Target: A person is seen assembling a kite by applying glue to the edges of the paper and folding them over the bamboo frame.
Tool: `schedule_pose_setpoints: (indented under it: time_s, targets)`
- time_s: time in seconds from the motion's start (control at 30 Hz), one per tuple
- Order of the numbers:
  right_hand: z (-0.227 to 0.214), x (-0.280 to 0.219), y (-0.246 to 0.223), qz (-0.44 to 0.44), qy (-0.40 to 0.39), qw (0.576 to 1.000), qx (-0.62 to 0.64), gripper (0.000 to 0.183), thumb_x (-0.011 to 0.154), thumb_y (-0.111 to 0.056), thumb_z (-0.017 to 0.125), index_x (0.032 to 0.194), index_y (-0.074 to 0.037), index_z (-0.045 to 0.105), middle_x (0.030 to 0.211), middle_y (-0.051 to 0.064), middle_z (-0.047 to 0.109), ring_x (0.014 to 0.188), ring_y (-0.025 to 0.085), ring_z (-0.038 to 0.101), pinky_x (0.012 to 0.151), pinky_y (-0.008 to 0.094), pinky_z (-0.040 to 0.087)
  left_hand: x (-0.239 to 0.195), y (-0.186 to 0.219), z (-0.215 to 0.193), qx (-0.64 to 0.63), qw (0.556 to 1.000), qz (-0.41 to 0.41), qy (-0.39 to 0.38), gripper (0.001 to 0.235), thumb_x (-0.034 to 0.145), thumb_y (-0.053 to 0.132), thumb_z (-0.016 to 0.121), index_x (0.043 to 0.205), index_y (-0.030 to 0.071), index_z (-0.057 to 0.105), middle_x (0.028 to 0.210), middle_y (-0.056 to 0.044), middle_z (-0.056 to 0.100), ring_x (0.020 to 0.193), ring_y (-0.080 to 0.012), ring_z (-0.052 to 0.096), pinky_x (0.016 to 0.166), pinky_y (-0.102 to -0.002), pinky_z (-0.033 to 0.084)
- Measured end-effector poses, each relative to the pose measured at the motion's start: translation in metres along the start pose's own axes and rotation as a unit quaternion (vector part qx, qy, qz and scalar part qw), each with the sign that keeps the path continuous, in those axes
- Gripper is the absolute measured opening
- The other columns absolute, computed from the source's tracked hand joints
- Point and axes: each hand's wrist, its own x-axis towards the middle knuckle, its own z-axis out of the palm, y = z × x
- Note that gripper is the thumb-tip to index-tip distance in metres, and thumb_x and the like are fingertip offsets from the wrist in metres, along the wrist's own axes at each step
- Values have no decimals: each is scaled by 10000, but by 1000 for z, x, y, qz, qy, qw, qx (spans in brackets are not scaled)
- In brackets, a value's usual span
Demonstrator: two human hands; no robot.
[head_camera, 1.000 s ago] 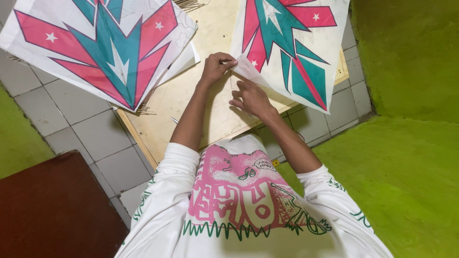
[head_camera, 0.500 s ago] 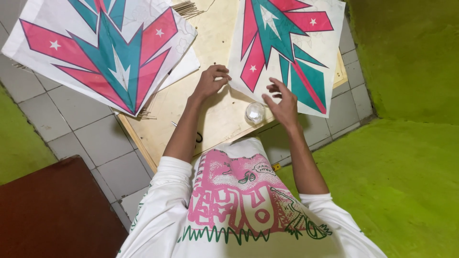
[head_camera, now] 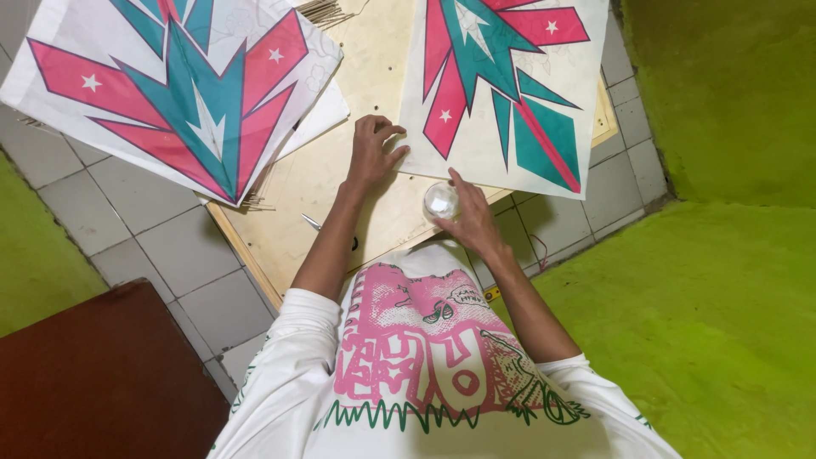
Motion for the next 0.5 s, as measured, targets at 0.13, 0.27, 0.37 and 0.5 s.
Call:
schedule_pose_setpoints:
  time_s: [0.13, 0.27, 0.37, 0.5]
  targets:
    - [8, -1, 10, -32, 9, 999, 24, 1069, 704, -243, 939, 1591, -78, 367, 1329, 221, 616, 1289, 411, 560, 1137, 524, 443, 1, 10, 1, 50, 999, -11, 2, 313, 912, 178, 803, 1211, 187, 710, 1207, -49, 516, 1318, -273, 434, 1163, -410, 410]
    - [5, 17, 16, -15, 62, 994, 89, 823, 874, -311, 829, 1534, -33, 423, 1288, 214, 646, 1248, 375, 601, 1095, 498, 482, -5, 15, -4, 54, 999, -2, -5, 358, 931, 201, 782, 1276, 160, 699, 1308, -103, 510, 1359, -326, 398, 1175, -467, 361]
    - [7, 51, 31, -48, 119, 983, 132, 599, 964, -181, 762, 1477, -33, 491, 1203, 174, 701, 1168, 318, 659, 1012, 405, 542, -11, 36, -19, 86, 996, -8, -16, 331, 937, 205, 773, 1259, 154, 715, 1367, -142, 501, 1381, -356, 378, 1153, -487, 364]
    - [16, 94, 42, -121, 111, 981, 108, 593, 884, -99, 815, 1423, -103, 567, 1117, 94, 763, 1057, 227, 721, 897, 324, 598, -19, 56, -29, 85, 996, -28, -25, 356, 919, 258, 784, 1253, 156, 710, 1427, -167, 470, 1406, -392, 345, 1136, -517, 350]
